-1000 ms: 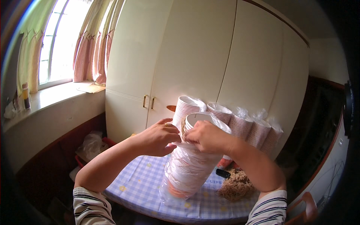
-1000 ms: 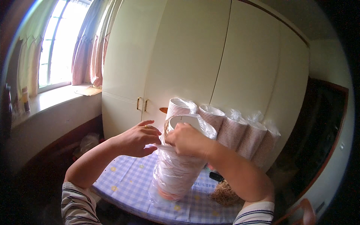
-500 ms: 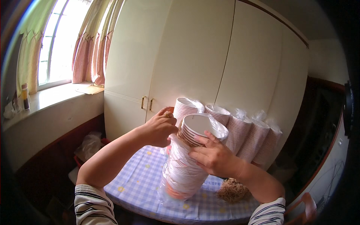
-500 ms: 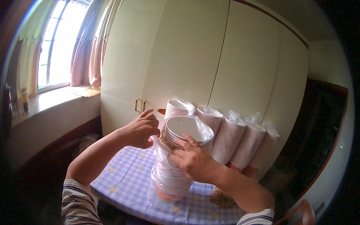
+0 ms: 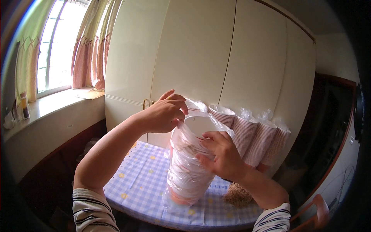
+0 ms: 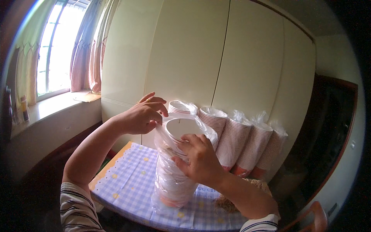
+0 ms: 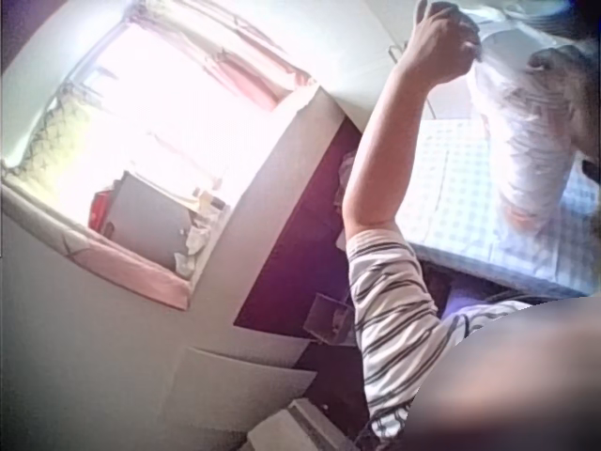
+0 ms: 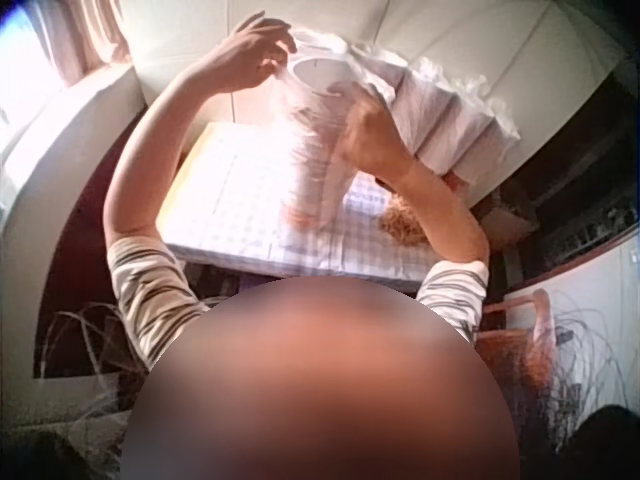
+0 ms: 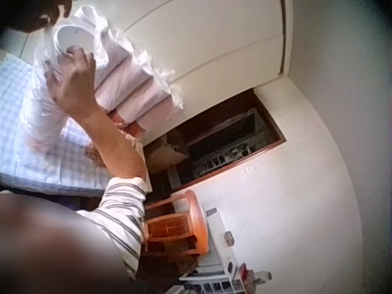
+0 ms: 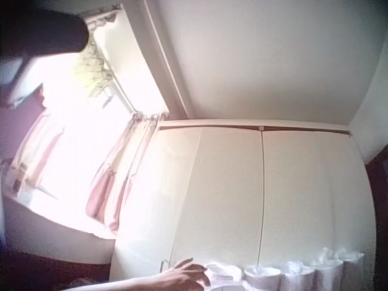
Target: Stacking paper buckets, placing them into plastic bags, and sealing the bags for distribution.
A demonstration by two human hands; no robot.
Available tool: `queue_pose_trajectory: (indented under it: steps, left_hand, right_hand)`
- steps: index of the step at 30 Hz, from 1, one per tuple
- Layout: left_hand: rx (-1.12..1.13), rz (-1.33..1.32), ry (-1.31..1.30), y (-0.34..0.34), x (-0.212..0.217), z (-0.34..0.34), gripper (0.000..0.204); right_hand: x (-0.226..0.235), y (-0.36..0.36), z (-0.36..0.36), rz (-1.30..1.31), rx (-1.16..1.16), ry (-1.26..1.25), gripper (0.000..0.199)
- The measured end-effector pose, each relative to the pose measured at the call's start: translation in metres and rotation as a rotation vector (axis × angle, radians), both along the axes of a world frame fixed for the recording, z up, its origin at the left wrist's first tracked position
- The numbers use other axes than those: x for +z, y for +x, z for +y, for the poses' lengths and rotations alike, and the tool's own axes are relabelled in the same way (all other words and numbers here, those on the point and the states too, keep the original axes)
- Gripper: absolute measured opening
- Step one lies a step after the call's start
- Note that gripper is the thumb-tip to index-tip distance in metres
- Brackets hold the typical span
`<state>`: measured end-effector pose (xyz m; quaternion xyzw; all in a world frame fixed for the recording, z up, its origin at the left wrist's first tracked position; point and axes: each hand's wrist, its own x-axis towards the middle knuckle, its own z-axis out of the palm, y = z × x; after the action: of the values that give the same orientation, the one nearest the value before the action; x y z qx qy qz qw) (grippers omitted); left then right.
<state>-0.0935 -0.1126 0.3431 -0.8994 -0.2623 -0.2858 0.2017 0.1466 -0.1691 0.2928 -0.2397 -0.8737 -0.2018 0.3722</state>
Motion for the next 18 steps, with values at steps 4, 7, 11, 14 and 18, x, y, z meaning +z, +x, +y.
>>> queue_pose_trajectory:
  steps: [4, 7, 11, 14, 18]
  left_hand:
    - [-0.008, -0.023, -0.071, 0.003, 0.003, 0.014, 0.010]
    - [0.090, -0.025, -0.106, 0.005, 0.009, 0.017, 0.009]
    - [0.070, -0.030, -0.128, 0.016, 0.020, 0.025, 0.009]
    - [0.107, 0.034, -0.118, 0.021, 0.027, 0.026, 0.008]
    - [0.117, -0.151, -0.171, 0.029, 0.047, 0.030, 0.011]
  right_hand:
    - [0.022, 0.008, 0.005, 0.141, 0.071, -0.438, 0.018]
    - [0.043, 0.017, 0.016, 0.308, 0.131, -0.818, 0.015]
    - [0.083, 0.038, 0.018, 0.173, 0.040, -0.988, 0.021]
    - [0.098, 0.059, 0.028, -0.176, -0.114, -0.960, 0.022]
    - [0.117, 0.071, 0.031, 0.044, -0.085, -0.909, 0.017]
